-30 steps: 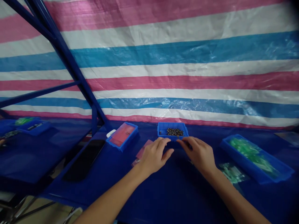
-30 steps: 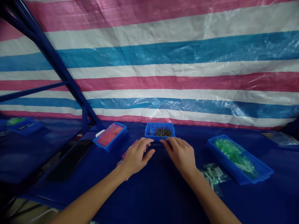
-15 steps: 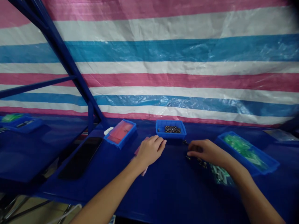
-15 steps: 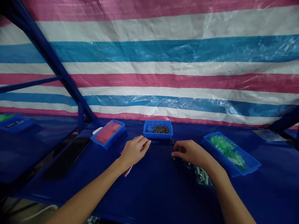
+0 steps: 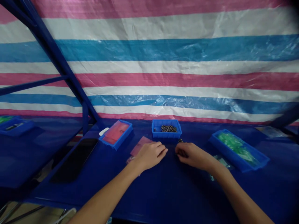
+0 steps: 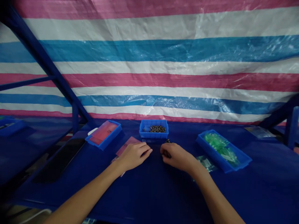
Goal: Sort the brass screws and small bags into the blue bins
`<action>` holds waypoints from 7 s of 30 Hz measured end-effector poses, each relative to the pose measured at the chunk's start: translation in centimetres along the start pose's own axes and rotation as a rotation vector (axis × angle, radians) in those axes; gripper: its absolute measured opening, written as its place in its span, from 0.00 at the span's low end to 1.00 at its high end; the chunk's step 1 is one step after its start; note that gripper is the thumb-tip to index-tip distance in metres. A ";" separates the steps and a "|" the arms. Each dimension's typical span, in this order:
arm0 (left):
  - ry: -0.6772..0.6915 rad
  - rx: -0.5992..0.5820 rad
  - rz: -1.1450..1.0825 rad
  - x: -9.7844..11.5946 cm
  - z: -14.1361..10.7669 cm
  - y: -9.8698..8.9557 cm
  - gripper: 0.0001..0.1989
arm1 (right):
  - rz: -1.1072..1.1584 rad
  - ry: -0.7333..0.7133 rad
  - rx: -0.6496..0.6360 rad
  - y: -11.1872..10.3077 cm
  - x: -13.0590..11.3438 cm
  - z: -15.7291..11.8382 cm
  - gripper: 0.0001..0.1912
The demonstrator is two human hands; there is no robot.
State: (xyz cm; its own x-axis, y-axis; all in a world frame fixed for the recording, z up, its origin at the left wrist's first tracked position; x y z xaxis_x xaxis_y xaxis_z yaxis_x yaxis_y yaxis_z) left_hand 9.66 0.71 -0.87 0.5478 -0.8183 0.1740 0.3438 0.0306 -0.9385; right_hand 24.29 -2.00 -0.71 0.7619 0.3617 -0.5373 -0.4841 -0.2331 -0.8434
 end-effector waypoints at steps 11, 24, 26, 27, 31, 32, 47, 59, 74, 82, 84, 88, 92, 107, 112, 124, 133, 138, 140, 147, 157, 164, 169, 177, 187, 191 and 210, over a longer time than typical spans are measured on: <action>-0.025 0.026 -0.194 0.9 -0.1 -1.0 0.11 | 0.961 0.089 0.250 1.4 -0.4 0.8 0.13; -0.032 0.171 -0.177 0.0 -0.5 -0.7 0.10 | 0.689 0.116 0.305 0.8 -0.5 0.5 0.13; -0.037 0.171 -0.174 0.1 -0.4 -0.7 0.09 | 0.568 0.126 0.325 0.6 -0.6 0.4 0.12; -0.040 0.165 -0.177 0.1 -0.4 -0.7 0.08 | 0.508 0.132 0.335 0.5 -0.8 0.3 0.12; -0.040 0.128 -0.214 0.1 -0.3 -0.5 0.06 | 0.362 0.132 0.344 0.5 -1.3 0.4 0.11; -0.034 0.120 -0.226 0.2 -0.3 -0.4 0.06 | 0.350 0.127 0.333 0.6 -1.5 0.4 0.11; -0.188 0.266 -0.193 -1.0 -0.4 -2.1 0.13 | -0.062 0.259 0.769 -3.4 0.2 0.5 0.18; -0.255 0.315 -0.113 -1.8 -0.6 -2.4 0.09 | -0.217 0.329 0.364 -5.3 6.7 -1.9 0.17; -0.271 0.265 -0.134 -1.8 -0.4 -1.7 0.07 | -0.211 0.231 0.140 -1.9 7.0 -1.2 0.06; -0.276 0.236 -0.180 -1.8 -0.3 -1.4 0.08 | -0.267 0.155 0.152 -1.1 5.2 -0.6 0.05; -0.264 0.218 -0.210 -1.7 -0.3 -1.4 0.08 | -0.282 0.115 0.151 -0.6 3.8 -0.3 0.04; -0.177 0.172 -0.274 -0.7 0.0 -1.6 0.08 | -0.298 0.019 0.213 0.1 0.4 0.3 0.03; -0.043 0.081 -0.411 0.6 0.3 -1.2 0.08 | -0.288 -0.108 0.257 0.6 -2.6 0.4 0.03; -0.142 0.092 -0.660 -1.3 0.6 0.2 0.07 | -0.314 -0.157 0.385 0.2 -2.8 0.0 0.06; -0.097 0.056 -0.595 -0.8 0.5 -0.5 0.07 | -0.285 -0.186 0.315 0.4 -3.1 0.0 0.08; -0.079 -0.027 -0.417 0.0 0.5 -0.7 0.04 | -0.123 -0.280 0.293 0.7 -3.7 0.1 0.06; -0.116 0.006 -0.392 -0.3 0.4 -0.4 0.14 | -0.095 -0.286 0.358 0.1 -3.9 0.1 0.07; -0.242 0.180 -0.317 -2.2 0.3 -1.8 0.18 | -0.265 -0.017 0.636 -3.1 -0.8 0.6 0.11; -0.267 0.210 -0.278 -2.6 0.2 -2.3 0.20 | -0.316 0.152 0.743 -4.2 0.9 0.5 0.16; -0.245 0.187 -0.187 -2.2 0.2 -2.3 0.23 | -0.344 0.343 0.711 -5.8 4.0 -1.4 0.21; -0.241 0.159 -0.157 -1.9 0.2 -1.9 0.24 | -0.210 0.118 0.246 -3.6 6.6 -0.9 0.11; -0.236 0.160 -0.163 -1.8 0.2 -1.8 0.23 | -0.162 0.128 0.207 -2.9 5.3 -0.5 0.06; -0.228 0.174 -0.145 -1.7 0.2 -2.1 0.21 | 0.086 0.088 0.265 -2.7 3.2 -0.5 0.10; -0.083 0.159 -0.293 0.0 0.1 -2.1 0.07 | 0.570 0.087 0.273 0.1 0.9 0.5 0.15; 0.003 0.131 -0.285 0.4 0.2 -1.4 0.09 | 0.420 0.111 0.327 0.5 0.0 0.4 0.12; 0.034 0.127 -0.219 0.7 0.4 -1.4 0.10 | 0.175 0.042 0.352 0.1 -0.8 0.3 0.10; -0.208 0.369 -0.354 -1.0 -0.7 -2.7 0.09 | -0.168 -0.019 0.750 -2.0 -0.6 1.0 0.10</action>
State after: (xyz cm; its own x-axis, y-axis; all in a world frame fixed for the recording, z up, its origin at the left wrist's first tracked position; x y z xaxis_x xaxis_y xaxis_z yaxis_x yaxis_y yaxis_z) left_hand 7.63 1.02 1.32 0.4766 -0.6859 0.5499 0.7581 0.0039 -0.6522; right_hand 24.33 -0.90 1.29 0.8468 0.3554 -0.3958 -0.5299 0.4985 -0.6860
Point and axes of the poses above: each hand's wrist, its own z-axis towards the middle knuckle, its own y-axis out of the palm, x = y × z, the point moved 7 cm from there along z, towards the middle knuckle, and after that the axes turned 3 degrees about -x, right-handed, at the moved point
